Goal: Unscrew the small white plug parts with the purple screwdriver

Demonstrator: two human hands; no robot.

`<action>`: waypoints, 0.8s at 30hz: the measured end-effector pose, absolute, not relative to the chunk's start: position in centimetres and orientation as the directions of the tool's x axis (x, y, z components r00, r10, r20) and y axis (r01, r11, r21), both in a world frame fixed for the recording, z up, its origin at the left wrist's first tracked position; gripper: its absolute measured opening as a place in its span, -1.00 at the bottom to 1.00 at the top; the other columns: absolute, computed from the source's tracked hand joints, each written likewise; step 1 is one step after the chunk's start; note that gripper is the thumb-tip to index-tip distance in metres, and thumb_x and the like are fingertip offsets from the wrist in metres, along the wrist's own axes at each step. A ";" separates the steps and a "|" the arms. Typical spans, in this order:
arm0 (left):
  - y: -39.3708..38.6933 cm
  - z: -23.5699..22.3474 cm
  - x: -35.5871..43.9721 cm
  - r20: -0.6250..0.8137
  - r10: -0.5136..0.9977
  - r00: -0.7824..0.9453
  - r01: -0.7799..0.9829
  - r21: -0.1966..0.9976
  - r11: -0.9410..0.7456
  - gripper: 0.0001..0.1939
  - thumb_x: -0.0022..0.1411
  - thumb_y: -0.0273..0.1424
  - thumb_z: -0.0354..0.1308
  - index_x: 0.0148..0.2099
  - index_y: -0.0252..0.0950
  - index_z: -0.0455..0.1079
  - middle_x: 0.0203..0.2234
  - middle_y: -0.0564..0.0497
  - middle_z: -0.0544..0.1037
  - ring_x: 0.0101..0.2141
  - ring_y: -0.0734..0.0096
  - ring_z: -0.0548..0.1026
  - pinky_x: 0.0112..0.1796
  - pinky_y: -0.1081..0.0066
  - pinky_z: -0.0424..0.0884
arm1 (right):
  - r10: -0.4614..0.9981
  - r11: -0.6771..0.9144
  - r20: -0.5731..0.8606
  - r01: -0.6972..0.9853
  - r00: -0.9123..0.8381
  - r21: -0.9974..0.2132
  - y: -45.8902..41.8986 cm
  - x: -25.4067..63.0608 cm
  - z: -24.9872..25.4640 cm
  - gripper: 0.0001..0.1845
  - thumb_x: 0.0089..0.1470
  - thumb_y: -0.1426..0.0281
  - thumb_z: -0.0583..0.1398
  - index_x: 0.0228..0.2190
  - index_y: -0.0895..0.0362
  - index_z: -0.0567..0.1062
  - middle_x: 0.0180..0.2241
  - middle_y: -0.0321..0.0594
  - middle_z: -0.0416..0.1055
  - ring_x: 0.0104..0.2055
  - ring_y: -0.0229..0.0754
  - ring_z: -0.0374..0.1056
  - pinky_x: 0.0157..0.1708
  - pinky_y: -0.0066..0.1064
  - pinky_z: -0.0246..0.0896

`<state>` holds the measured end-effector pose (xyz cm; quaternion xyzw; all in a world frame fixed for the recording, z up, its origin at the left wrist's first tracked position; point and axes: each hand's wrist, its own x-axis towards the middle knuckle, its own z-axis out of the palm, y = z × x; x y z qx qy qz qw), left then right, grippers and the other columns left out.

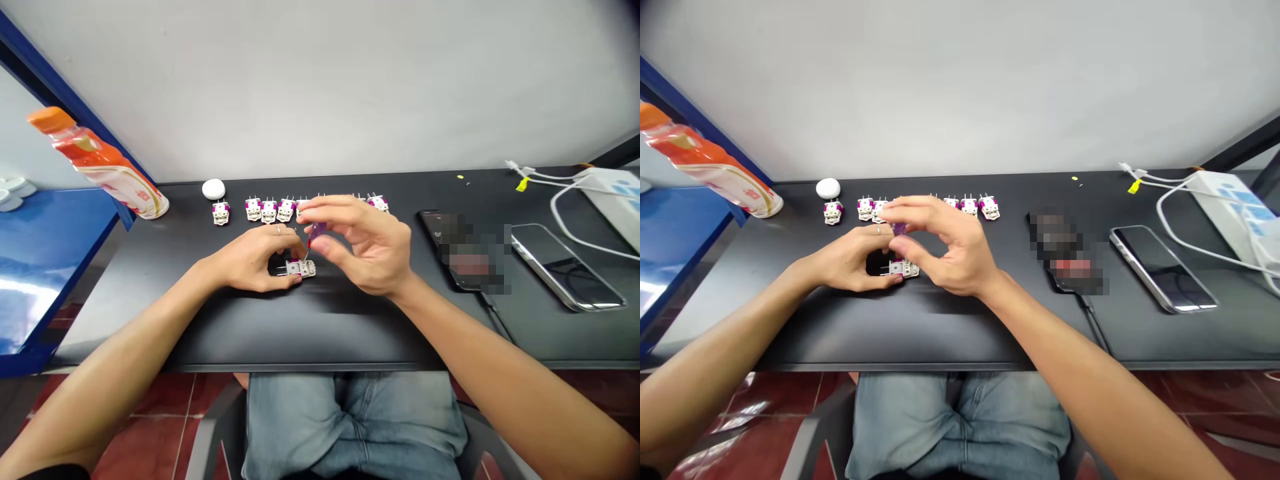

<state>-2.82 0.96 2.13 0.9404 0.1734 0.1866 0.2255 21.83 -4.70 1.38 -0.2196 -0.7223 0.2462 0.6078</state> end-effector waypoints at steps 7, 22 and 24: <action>1.0 2.0 -2.9 0.260 0.410 0.874 0.252 0.477 -0.842 -0.79 0.43 -0.22 0.40 -0.01 -0.22 0.58 -0.15 -0.05 0.72 -0.16 0.20 0.66 -0.07 0.28 0.55 | 0.665 0.745 0.735 0.046 -0.135 -0.666 -4.7 21.9 1.2 -0.56 0.48 0.42 0.37 0.29 -0.13 0.74 0.09 -0.22 0.80 0.00 -0.11 0.77 0.06 -0.16 0.84; 0.8 2.3 -2.8 0.235 0.429 0.872 0.270 0.501 -0.822 -0.79 0.42 -0.22 0.38 -0.03 -0.22 0.59 -0.15 -0.06 0.72 -0.16 0.20 0.65 -0.05 0.27 0.55 | 0.667 0.744 0.739 0.129 -0.095 -0.655 -4.6 21.9 1.1 -0.54 0.33 0.39 0.51 0.20 -0.18 0.79 0.06 -0.23 0.75 -0.02 -0.12 0.72 -0.12 -0.26 0.86; 0.8 2.3 -2.8 0.241 0.420 0.875 0.260 0.498 -0.827 -0.79 0.42 -0.22 0.38 -0.03 -0.22 0.58 -0.15 -0.06 0.71 -0.15 0.20 0.65 -0.05 0.28 0.55 | 0.684 0.729 0.721 0.102 -0.112 -0.677 -4.8 21.9 1.0 -0.52 0.41 0.39 0.45 0.28 -0.16 0.74 0.02 -0.24 0.78 -0.10 -0.15 0.73 -0.12 -0.25 0.86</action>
